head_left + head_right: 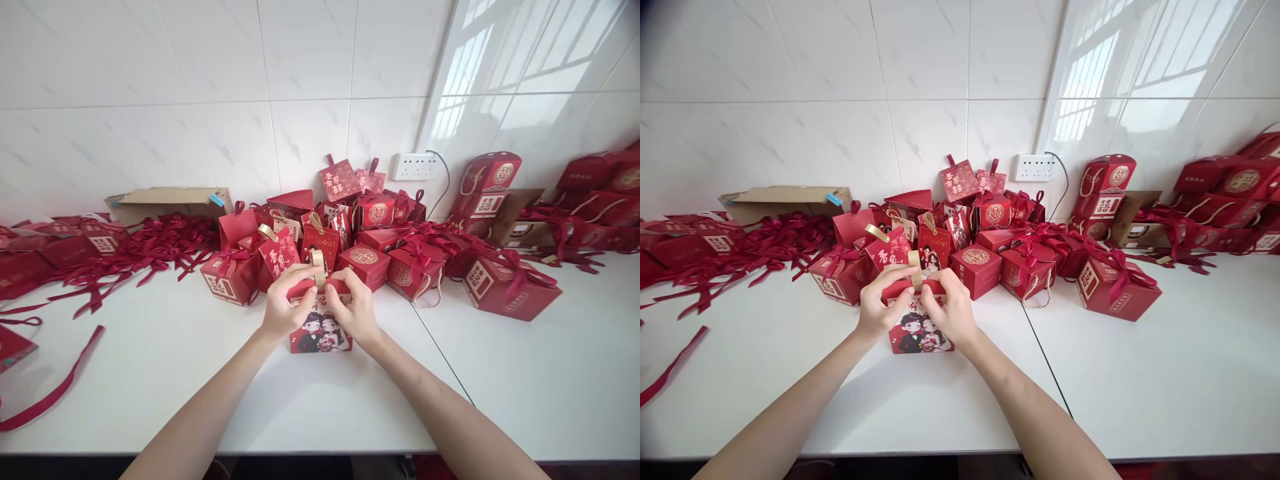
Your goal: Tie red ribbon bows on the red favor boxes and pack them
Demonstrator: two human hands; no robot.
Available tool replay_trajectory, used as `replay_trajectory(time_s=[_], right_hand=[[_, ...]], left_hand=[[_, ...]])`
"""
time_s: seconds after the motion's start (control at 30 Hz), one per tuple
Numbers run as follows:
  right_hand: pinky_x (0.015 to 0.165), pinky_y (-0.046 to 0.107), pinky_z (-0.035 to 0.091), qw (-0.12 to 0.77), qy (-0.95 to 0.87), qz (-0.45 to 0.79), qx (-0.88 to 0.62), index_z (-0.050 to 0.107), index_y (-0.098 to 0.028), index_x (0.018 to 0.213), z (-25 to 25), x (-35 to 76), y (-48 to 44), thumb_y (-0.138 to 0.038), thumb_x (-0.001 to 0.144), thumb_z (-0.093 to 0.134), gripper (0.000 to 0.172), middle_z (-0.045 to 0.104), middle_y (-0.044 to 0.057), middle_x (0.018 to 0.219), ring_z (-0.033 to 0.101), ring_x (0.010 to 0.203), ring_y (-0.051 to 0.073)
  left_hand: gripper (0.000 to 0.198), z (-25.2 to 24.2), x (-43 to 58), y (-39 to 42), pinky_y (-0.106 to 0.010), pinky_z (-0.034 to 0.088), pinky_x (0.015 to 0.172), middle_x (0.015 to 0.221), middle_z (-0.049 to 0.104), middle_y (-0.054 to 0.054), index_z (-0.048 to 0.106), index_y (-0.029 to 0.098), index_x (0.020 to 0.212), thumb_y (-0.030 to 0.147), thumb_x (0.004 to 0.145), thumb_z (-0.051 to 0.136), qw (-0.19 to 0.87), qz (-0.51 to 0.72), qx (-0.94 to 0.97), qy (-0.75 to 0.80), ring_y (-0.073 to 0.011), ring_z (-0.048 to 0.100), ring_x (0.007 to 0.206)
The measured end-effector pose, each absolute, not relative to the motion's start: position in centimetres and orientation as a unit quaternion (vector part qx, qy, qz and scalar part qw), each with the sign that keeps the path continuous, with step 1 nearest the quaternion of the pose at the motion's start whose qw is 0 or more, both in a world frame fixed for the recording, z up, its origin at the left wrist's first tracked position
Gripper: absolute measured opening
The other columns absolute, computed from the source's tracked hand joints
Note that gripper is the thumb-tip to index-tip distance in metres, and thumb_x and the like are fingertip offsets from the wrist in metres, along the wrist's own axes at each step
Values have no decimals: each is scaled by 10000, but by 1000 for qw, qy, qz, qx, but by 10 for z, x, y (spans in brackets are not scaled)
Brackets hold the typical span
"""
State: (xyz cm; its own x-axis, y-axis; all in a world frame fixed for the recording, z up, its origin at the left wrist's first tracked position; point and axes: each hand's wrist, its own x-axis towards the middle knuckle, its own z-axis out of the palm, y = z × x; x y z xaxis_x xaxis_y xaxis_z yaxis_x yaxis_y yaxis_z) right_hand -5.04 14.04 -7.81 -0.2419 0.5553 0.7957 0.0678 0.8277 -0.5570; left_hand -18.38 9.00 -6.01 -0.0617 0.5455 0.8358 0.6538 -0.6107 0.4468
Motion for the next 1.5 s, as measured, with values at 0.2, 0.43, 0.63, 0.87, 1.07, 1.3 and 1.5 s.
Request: replay_trajectory(time_s=[0.2,0.43,0.63,0.87,1.07,1.3,1.5], right_hand=[[640,245,434,584,-758,205,-204,490,-200,778,-79,-51,142,-228,851,474,80,549,-8,721,530,659,128],[650,251,443,585,-759,198,-206,496,-203,789,-81,-51,143,-237,862,468,86,553,-5,730,536,669,130],[648,262,458,578,-762,205,-208,514,-206,814,-84,-51,144,-256,875,455,99,567,9,759,541,681,136],[631,250,458,578,-763,196,-216,521,-202,808,-84,-52,144,-259,876,456,110,572,7,753,548,675,133],[619,248,467,574,-765,185,-227,528,-206,811,-83,-48,141,-265,864,480,93,586,3,731,566,650,138],[504,229,448,585,-759,163,-236,524,-224,775,-83,-47,141,-290,835,499,92,599,-5,671,558,552,137],[519,233,452,587,-756,162,-241,521,-218,777,-83,-47,140,-276,831,506,80,593,-8,666,560,552,135]], left_hand=[[224,-60,-182,90,-284,520,816,957,661,-50,651,169,981,157,787,540,35,-589,-678,-439,-162,620,899],[239,-60,-182,90,-258,522,764,858,654,-27,636,168,1011,180,792,539,7,-590,-663,-461,-138,618,797],[221,-59,-182,90,-258,522,758,869,667,-25,635,181,985,178,788,535,11,-590,-662,-462,-140,622,794],[223,-58,-181,90,-253,520,764,866,672,-27,639,174,978,164,780,537,1,-596,-659,-459,-142,628,800],[218,-61,-178,89,-274,523,760,867,676,-37,647,172,952,162,768,530,-10,-614,-654,-441,-149,628,789],[222,-61,-175,87,-311,540,749,856,678,-41,647,173,938,149,755,523,-23,-617,-655,-435,-167,628,767],[262,-59,-174,85,-287,535,781,895,666,-15,629,197,988,124,799,462,-28,-605,-665,-436,-158,622,807]])
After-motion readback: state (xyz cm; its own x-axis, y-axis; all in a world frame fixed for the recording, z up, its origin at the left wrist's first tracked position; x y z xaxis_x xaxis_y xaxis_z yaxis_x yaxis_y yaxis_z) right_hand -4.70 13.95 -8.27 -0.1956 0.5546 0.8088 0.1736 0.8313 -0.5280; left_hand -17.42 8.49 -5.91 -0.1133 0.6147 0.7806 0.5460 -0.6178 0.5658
